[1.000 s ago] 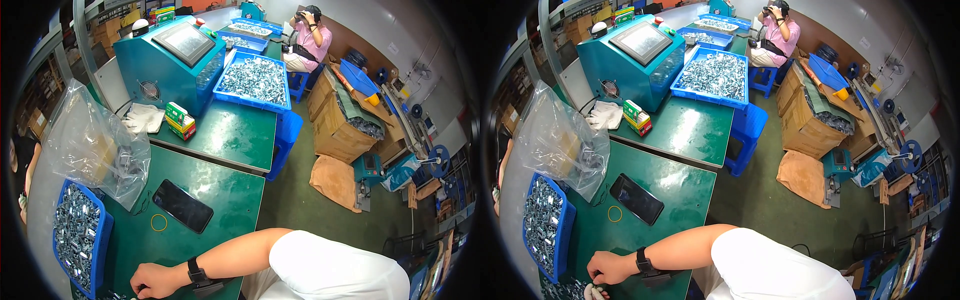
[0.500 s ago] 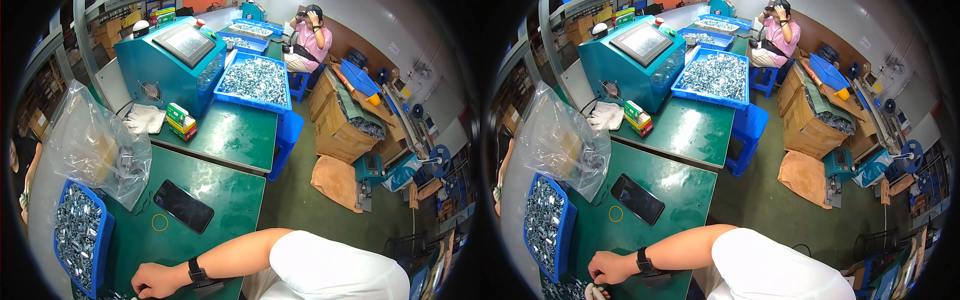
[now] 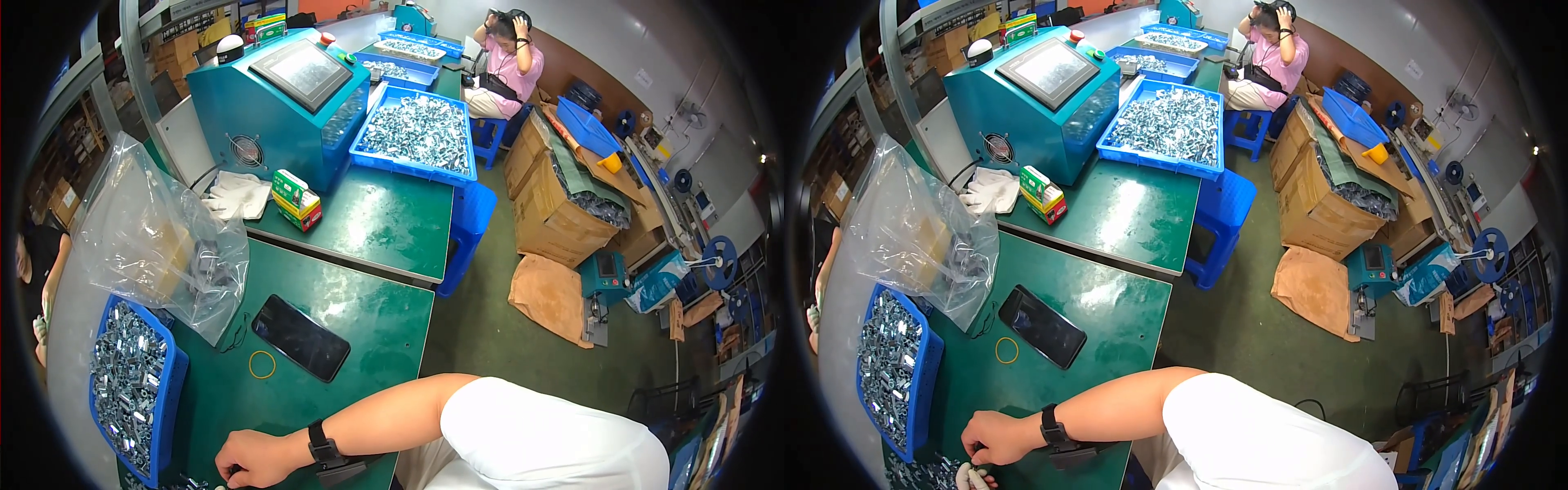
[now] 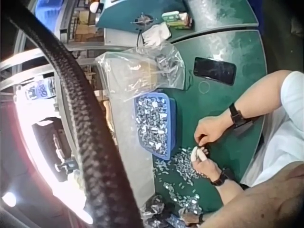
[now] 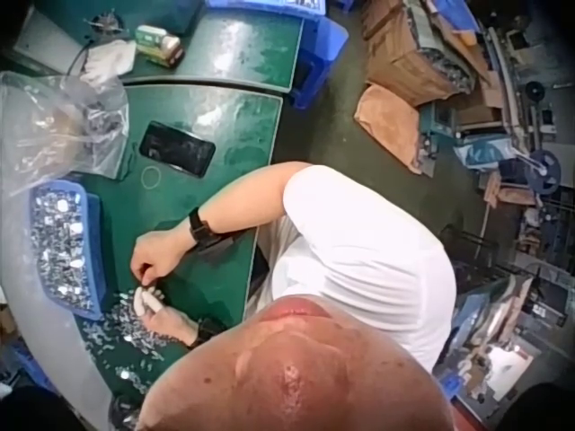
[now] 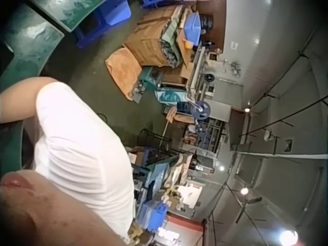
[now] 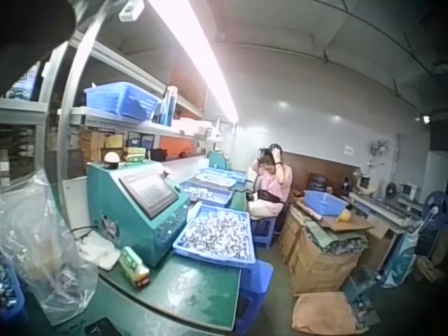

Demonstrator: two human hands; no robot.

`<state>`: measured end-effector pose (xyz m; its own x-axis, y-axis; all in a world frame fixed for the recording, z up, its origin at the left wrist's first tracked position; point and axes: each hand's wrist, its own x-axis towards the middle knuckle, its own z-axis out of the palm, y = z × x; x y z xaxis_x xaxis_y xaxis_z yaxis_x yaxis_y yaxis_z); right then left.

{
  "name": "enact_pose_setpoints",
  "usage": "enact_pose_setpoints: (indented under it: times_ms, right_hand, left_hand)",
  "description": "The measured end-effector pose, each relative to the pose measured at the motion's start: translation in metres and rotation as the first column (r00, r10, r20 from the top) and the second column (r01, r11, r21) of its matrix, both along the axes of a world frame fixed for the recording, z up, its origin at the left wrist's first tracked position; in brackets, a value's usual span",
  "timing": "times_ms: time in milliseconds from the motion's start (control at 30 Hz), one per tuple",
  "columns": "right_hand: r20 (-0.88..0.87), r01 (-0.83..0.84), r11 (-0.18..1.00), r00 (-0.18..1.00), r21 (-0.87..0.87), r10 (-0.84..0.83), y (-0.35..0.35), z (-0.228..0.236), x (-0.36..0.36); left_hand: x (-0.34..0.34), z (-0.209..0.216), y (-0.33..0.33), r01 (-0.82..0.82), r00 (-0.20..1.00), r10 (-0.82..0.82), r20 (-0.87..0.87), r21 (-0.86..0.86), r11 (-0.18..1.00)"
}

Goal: Manually assemble small hardware pins into plastic housings at a production workstation.

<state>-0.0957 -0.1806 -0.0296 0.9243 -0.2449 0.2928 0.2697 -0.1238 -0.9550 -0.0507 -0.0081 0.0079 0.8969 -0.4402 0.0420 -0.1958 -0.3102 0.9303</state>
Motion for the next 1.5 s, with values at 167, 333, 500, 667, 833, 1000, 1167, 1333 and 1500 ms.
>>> enact_pose_setpoints:
  times_ms: [167, 333, 500, 667, 833, 1000, 1167, 1333, 1500]
  right_hand:
    - [0.007, -0.003, 1.0, 1.0, -0.017, 0.003, 0.0, 0.0, 0.0]
    - [0.029, -0.003, 1.0, 1.0, -0.004, 0.003, 0.0, -0.001, 0.0]
    - [0.034, 0.007, 1.0, 0.999, -0.003, -0.007, 0.0, -0.001, 0.0]
    - [0.02, -0.029, 0.999, 0.999, -0.016, 0.029, -0.002, 0.0, 0.0]
    - [0.014, -0.03, 0.999, 0.999, -0.045, 0.031, -0.004, 0.002, -0.001]
    - [-0.022, -0.059, 0.998, 0.998, -0.028, 0.058, -0.006, 0.003, 0.0]
    - [-0.015, -0.058, 0.998, 0.998, -0.035, 0.058, -0.005, 0.003, 0.0]
    - [-0.032, -0.072, 0.997, 0.997, -0.032, 0.071, -0.005, 0.003, 0.0]
    - [-0.026, -0.068, 0.997, 0.997, -0.033, 0.067, -0.005, 0.003, 0.0]
  left_hand:
    - [-0.001, 0.001, -0.001, -0.008, 1.0, 0.008, -0.007, 0.007, 1.0]
    - [-0.004, 0.006, -0.004, -0.015, 1.0, 0.015, 0.01, 0.032, 0.999]
    - [-0.003, 0.005, -0.003, -0.022, 1.0, 0.022, 0.006, 0.014, 1.0]
    - [0.002, 0.0, 0.004, 0.0, 0.999, -0.002, 0.041, 0.052, 0.999]
    - [0.003, -0.006, 0.007, 0.041, 0.994, -0.045, 0.104, 0.036, 0.999]
    - [0.003, -0.002, 0.004, 0.021, 0.997, -0.023, 0.076, 0.03, 0.999]
    - [0.003, -0.002, 0.004, -0.006, 0.999, 0.005, 0.049, 0.022, 1.0]
    - [0.002, -0.002, 0.003, -0.029, 0.999, 0.029, 0.026, 0.004, 1.0]
    - [0.0, 0.001, 0.001, -0.031, 0.999, 0.031, 0.034, 0.02, 0.999]
